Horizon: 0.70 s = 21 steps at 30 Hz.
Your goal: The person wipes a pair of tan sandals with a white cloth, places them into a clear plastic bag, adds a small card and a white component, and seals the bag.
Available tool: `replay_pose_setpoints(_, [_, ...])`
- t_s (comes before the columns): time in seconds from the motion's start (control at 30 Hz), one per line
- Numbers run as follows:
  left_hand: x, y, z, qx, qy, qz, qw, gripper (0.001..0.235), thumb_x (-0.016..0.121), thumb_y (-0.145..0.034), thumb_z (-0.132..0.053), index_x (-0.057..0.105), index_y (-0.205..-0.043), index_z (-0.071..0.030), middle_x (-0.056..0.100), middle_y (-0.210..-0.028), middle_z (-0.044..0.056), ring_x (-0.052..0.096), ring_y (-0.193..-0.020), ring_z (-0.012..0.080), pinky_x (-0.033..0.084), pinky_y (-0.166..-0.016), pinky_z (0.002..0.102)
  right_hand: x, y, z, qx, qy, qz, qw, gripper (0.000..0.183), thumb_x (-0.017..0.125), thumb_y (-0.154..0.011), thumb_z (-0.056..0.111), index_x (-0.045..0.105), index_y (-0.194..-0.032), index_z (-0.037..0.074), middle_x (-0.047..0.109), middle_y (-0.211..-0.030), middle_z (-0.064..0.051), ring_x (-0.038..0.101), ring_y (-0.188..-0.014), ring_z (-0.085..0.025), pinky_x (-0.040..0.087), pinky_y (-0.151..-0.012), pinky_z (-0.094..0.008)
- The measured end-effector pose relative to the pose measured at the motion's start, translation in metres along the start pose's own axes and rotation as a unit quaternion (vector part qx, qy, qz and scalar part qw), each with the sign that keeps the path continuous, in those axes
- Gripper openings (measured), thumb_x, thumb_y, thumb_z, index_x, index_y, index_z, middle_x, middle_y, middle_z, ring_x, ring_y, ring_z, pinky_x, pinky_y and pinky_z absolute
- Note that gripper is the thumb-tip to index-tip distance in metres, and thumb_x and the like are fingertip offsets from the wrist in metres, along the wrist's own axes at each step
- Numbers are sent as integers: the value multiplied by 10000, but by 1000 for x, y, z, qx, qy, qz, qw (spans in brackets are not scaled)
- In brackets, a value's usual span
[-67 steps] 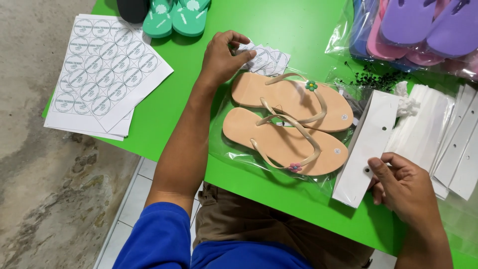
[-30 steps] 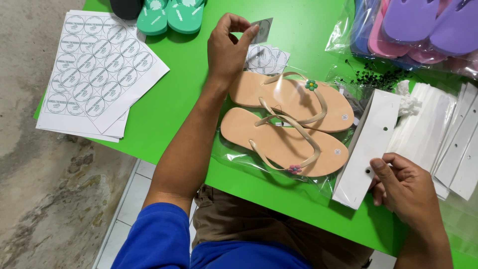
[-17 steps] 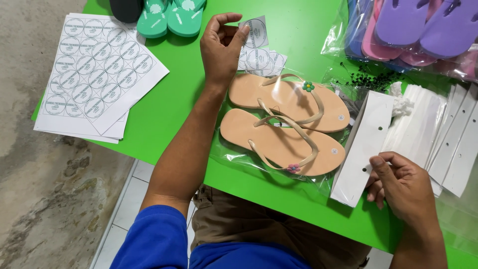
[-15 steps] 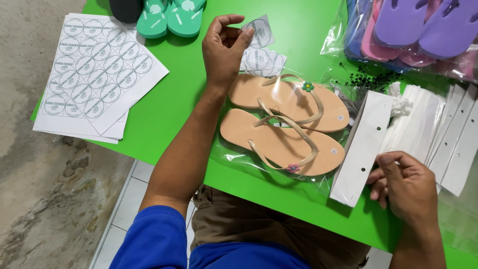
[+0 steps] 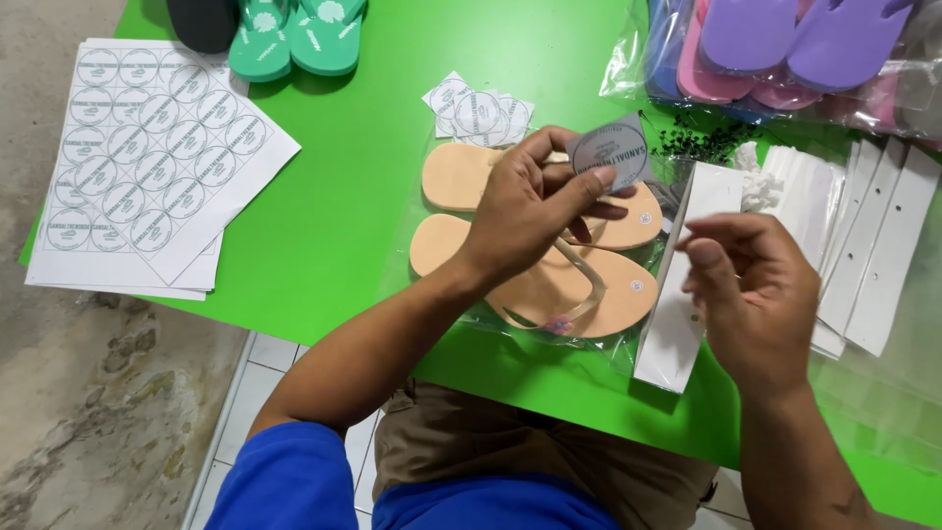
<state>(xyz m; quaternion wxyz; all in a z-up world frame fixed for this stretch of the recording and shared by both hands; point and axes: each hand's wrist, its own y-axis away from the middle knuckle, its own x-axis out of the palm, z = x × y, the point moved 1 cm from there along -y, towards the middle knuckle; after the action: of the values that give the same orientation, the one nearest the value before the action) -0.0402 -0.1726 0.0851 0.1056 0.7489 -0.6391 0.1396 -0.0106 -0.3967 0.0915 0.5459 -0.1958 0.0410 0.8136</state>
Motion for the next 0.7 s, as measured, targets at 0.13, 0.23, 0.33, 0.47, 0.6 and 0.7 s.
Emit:
replay_pose_setpoints(0.13, [17, 10, 10, -60, 23, 30, 997, 233, 610, -982, -128, 521, -1163, -13, 772, -1068, 247, 803, -856, 340, 603, -531, 306, 18, -16, 6, 3, -55, 25, 998, 285, 666, -1008, 205, 626, -1186, -14, 733, -1117, -135, 612, -768, -108, 511, -529, -212])
replay_pose_setpoints(0.23, [22, 13, 12, -84, 13, 34, 996, 171, 687, -924, -110, 523, -885, -85, 767, -924, 181, 803, -870, 277, 604, -469, 292, 21, -19, -7, 5, -95, -6, 995, 117, 699, -1044, 123, 666, -1004, 18, 575, -692, -50, 487, -501, -91, 416, -499, -209])
replay_pose_setpoints(0.33, [23, 16, 4, -61, -67, 40, 995, 179, 694, -908, -181, 592, -904, -33, 699, -791, 128, 742, -788, 156, 612, -408, 280, 16, -21, -11, 21, -114, -3, 993, 114, 681, -1060, 113, 646, -988, 33, 603, -720, -53, 521, -501, -92, 466, -503, -202])
replay_pose_setpoints(0.47, [19, 14, 3, -5, -191, 9, 981, 177, 716, -911, -269, 670, -971, -110, 686, -865, -21, 591, -675, 58, 520, -586, 217, 7, -23, -10, 1, -36, 54, 998, 149, 665, -1049, 119, 642, -933, 29, 595, -766, -46, 485, -544, -99, 412, -478, -207])
replay_pose_setpoints(0.6, [24, 15, 1, -57, -138, 20, 989, 151, 743, -887, -195, 690, -864, -56, 721, -737, 56, 662, -620, 70, 635, -461, 236, 3, -23, -22, 14, -75, -14, 997, 190, 609, -1122, 143, 641, -990, 10, 612, -838, -69, 556, -566, -146, 499, -488, -251])
replay_pose_setpoints(0.7, [25, 15, 9, -44, -75, 34, 996, 165, 735, -897, -154, 671, -859, -7, 728, -760, 120, 680, -652, 112, 621, -441, 248, 5, -24, -25, 88, -184, -32, 979, 495, 473, -1098, 450, 666, -1081, -5, 636, -889, -105, 574, -700, -149, 473, -461, -204])
